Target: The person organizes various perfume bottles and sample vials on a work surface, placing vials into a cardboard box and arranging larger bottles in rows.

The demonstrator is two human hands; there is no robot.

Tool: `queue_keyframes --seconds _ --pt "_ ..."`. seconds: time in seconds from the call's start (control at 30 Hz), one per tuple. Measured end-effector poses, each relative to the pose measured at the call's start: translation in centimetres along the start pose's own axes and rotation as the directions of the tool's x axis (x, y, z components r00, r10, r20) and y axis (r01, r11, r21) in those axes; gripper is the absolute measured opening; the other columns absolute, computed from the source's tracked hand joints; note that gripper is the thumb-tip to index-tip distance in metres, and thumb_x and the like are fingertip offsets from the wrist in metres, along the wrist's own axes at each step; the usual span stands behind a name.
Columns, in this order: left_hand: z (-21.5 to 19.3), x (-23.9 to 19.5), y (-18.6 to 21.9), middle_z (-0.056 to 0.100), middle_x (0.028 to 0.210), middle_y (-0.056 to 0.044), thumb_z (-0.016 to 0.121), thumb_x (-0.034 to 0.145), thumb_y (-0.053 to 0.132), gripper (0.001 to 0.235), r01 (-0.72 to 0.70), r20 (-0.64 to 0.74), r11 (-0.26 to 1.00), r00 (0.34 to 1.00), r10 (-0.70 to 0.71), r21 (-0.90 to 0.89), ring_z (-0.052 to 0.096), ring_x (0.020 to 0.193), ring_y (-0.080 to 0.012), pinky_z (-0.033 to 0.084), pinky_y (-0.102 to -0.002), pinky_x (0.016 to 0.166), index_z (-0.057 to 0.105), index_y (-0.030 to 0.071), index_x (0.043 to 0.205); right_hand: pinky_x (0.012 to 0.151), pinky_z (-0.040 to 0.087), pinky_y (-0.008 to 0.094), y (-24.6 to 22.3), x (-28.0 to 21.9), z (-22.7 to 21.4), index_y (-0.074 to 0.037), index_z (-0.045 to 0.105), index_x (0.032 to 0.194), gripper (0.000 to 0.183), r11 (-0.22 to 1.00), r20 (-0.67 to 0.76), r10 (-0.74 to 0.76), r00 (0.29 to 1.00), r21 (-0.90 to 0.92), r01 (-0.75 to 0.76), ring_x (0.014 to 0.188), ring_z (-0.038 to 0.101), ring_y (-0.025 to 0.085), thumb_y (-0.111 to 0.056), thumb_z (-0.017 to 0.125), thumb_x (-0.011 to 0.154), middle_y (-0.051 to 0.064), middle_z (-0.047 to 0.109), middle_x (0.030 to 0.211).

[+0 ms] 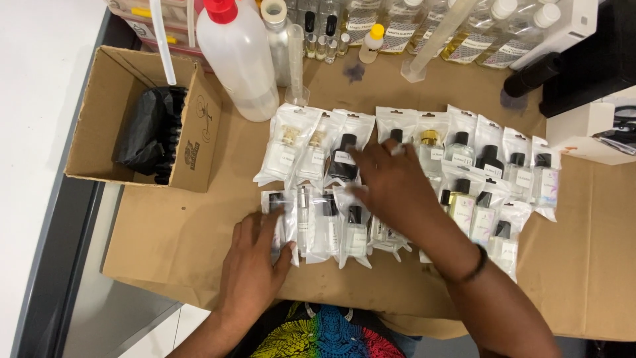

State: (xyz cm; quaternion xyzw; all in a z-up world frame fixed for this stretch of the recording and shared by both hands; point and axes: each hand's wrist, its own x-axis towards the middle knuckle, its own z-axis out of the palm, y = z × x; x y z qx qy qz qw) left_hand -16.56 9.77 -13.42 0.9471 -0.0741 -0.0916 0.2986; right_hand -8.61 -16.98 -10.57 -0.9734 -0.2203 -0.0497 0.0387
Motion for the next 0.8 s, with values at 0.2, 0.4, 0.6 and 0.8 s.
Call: queue_keyframes --seconds 0.2,0.4,0.6,0.8 --pt "-0.7 0.0 0.6 0.052 0.133 -0.019 0.071 0.094 0.027 0.044 -0.327 -0.184 0.945 0.93 0.319 -0.016 0.049 0.123 -0.0354 0.046 -0.047 0.104 0.063 0.006 0.131 0.108 0.04 0.054 -7.2 -6.5 -1.4 -0.012 0.041 0.156 0.082 0.997 0.357 -0.066 0.932 -0.01 0.075 0.129 0.051 0.041 -0.053 0.067 0.09 0.02 0.051 0.145" --pt "-0.1 0.2 0.1 0.048 0.148 -0.018 0.073 0.087 0.029 0.056 -0.532 0.047 0.82 0.844 0.535 0.211 0.041 0.14 -0.0363 0.04 -0.054 0.105 0.057 0.012 0.139 0.105 0.043 0.049 -7.2 -8.5 0.8 -0.011 0.049 0.149 0.074 0.992 0.15 -0.063 0.987 -0.101 0.079 0.133 0.05 0.036 -0.042 0.071 0.086 0.018 0.05 0.152" --pt "-1.9 2.5 2.4 0.047 0.147 -0.023 0.074 0.09 0.039 0.06 -0.573 0.088 0.812 0.819 0.566 0.113 0.04 0.14 -0.0418 0.04 -0.056 0.107 0.056 0.01 0.139 0.101 0.048 0.059 -0.2 -8.2 0.3 -0.011 0.063 0.135 0.056 0.988 -0.098 0.097 0.99 0.132 -0.084 0.125 0.06 0.04 -0.039 0.078 0.089 0.017 0.064 0.138" --pt "0.8 10.5 5.7 0.055 0.14 -0.021 0.076 0.087 0.022 0.053 -0.691 0.111 0.696 0.721 0.684 0.195 0.049 0.135 -0.0438 0.04 -0.059 0.103 0.062 0.014 0.138 0.093 0.054 0.051 7.8 -0.8 2.5 -0.018 0.057 0.148 0.052 0.892 0.188 0.442 0.877 0.016 -0.453 0.116 0.066 0.042 -0.036 0.062 0.099 0.018 0.065 0.127"
